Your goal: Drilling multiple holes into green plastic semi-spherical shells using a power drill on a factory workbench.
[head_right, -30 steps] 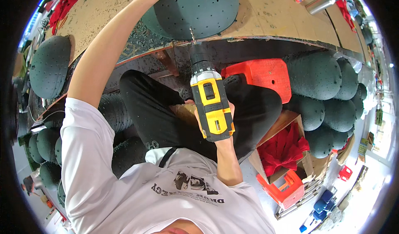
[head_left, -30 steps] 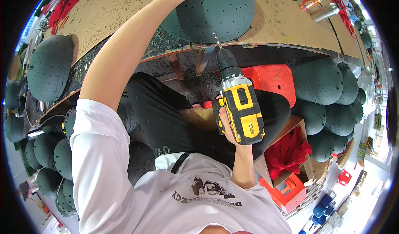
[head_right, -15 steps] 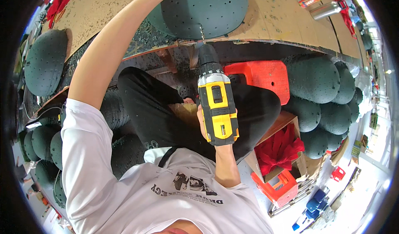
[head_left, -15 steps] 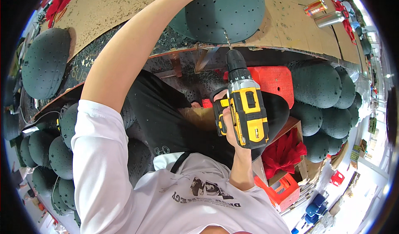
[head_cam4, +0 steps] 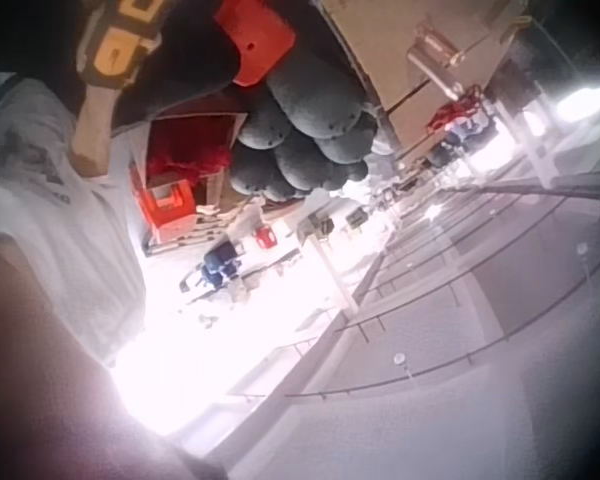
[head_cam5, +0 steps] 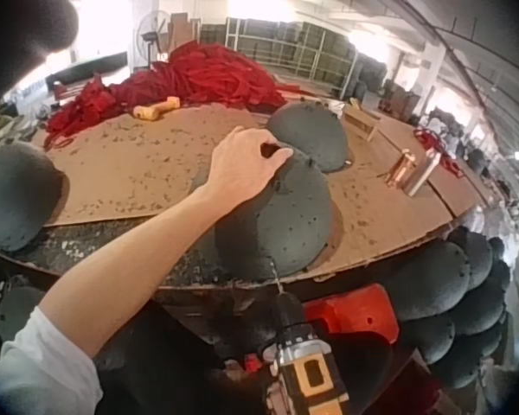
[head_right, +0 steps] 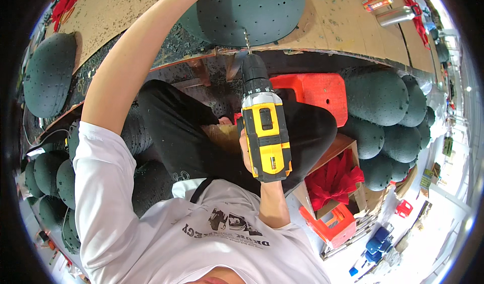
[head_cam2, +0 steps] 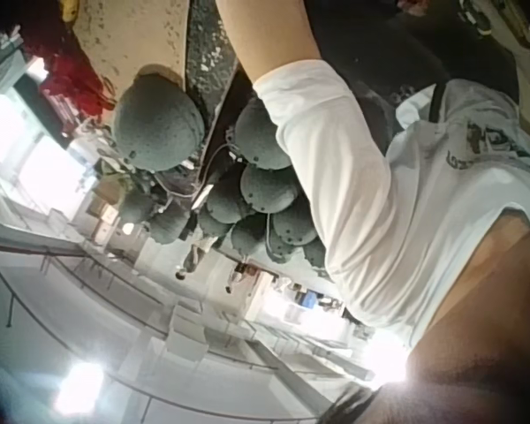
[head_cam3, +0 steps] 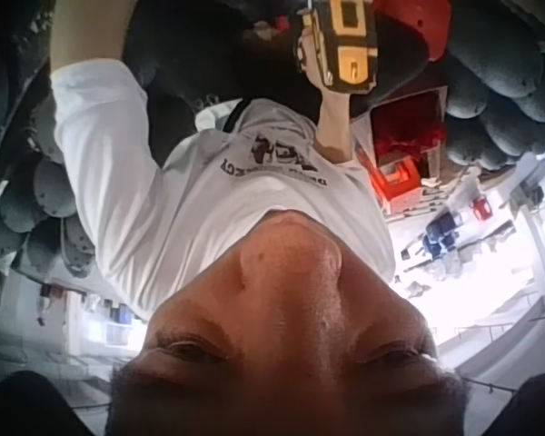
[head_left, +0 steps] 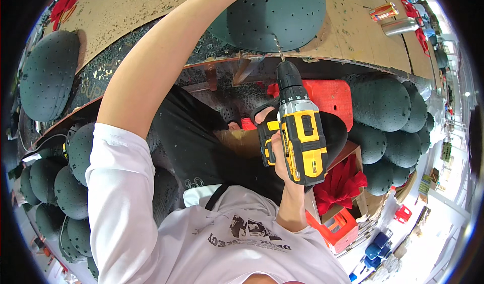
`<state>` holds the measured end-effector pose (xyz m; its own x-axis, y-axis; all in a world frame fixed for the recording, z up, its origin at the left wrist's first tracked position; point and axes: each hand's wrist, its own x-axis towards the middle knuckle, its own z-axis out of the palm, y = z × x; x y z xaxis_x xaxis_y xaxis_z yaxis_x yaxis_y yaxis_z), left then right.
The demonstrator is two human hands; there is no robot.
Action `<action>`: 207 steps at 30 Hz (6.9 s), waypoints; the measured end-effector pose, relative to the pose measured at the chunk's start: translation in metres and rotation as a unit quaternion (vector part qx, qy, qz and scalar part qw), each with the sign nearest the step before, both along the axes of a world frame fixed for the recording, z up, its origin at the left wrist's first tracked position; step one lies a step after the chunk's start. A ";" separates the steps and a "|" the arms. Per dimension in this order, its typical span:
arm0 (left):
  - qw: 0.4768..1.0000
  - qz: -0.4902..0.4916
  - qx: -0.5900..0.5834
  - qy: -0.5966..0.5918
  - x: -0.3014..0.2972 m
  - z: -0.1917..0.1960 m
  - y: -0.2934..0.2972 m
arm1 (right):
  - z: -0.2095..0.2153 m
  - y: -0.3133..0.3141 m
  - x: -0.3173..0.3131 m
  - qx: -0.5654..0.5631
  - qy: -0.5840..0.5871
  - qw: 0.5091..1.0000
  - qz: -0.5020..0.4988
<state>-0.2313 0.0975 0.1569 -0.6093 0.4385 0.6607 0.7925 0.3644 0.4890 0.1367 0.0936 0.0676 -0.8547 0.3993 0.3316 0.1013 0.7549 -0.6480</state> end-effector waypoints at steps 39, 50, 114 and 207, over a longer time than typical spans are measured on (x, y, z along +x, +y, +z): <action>0.998 0.016 -0.059 -0.026 0.021 0.021 0.004 | 0.004 -0.004 0.011 0.020 0.065 0.998 0.015; 0.980 0.097 -0.157 0.073 0.037 0.048 -0.007 | 0.006 0.001 0.100 -0.305 0.020 0.948 -0.085; 0.980 -0.038 -0.182 0.066 0.012 0.028 0.002 | -0.006 0.006 0.068 -0.052 0.075 0.996 -0.009; 0.982 -0.006 -0.087 0.168 0.120 -0.090 -0.050 | -0.017 0.091 0.129 -0.690 0.222 0.674 -0.142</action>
